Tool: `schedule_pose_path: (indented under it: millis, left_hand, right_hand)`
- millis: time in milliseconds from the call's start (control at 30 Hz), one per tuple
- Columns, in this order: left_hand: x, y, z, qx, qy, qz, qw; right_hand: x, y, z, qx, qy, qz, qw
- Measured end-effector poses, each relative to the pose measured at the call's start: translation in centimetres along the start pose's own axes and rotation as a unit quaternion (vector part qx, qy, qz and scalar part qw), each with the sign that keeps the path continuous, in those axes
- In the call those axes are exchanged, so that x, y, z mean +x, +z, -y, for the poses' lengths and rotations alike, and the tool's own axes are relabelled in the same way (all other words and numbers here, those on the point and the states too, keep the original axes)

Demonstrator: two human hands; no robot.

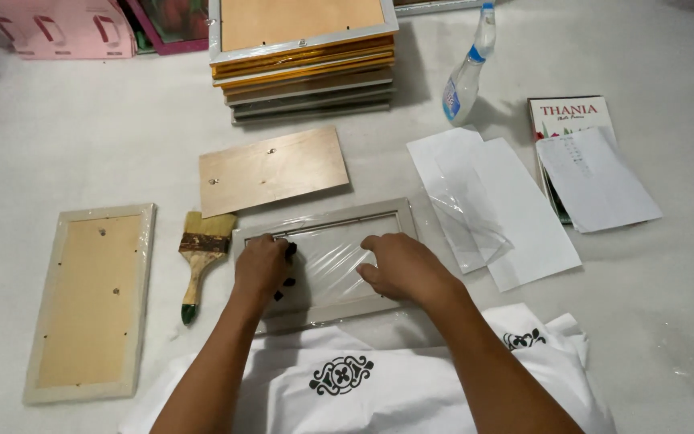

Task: Assembling a picture frame by cleaning the glass, inserting the artwork, and securing the back panel.

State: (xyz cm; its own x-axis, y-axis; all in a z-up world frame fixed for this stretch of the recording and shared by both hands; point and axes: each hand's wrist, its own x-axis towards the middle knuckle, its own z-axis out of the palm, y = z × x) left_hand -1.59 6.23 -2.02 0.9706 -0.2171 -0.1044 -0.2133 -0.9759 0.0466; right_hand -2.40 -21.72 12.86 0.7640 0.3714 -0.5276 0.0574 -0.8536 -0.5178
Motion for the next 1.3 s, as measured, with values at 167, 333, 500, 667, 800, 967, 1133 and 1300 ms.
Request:
schedule_pose_path:
  millis: [167,333,500,667,800,967,1133,1300]
  left_hand:
    - [1.4,0.7,-0.7,0.025,-0.047,-0.038,0.998]
    - [0.4,0.9,-1.8,0.044,-0.045,-0.051,0.997]
    - [-2.0,0.4,-3.5,0.050,0.014,0.007,0.999]
    - [-3.4,1.2,-4.5,0.000,0.044,0.068,0.997]
    - [-3.6,1.7,-5.9,0.014,0.086,0.135,0.987]
    - [-1.3,-1.0,-6.9,-0.020,0.050,0.129,0.990]
    - [3.4,0.4,-6.7,-0.031,0.020,0.084,0.996]
    - [5.3,0.3,-7.7,0.019,0.005,-0.016,1.000]
  right_hand:
    - [0.3,-0.5,0.2,0.001,-0.002,-0.002,1.000]
    - [0.3,-0.1,-0.2,-0.008,-0.015,-0.018,1.000]
    - [-0.6,0.0,-0.2,-0.012,-0.006,-0.024,1.000]
    - [-0.3,0.5,-0.5,-0.017,-0.007,-0.025,1.000]
    - [-1.5,-0.2,0.4,0.000,0.002,-0.022,1.000]
    - [0.2,0.2,-0.7,0.004,-0.001,-0.022,1.000]
    - [-0.3,-0.8,0.1,0.018,0.002,-0.019,1.000]
    - [-0.3,-1.7,0.3,0.024,-0.007,-0.026,0.999]
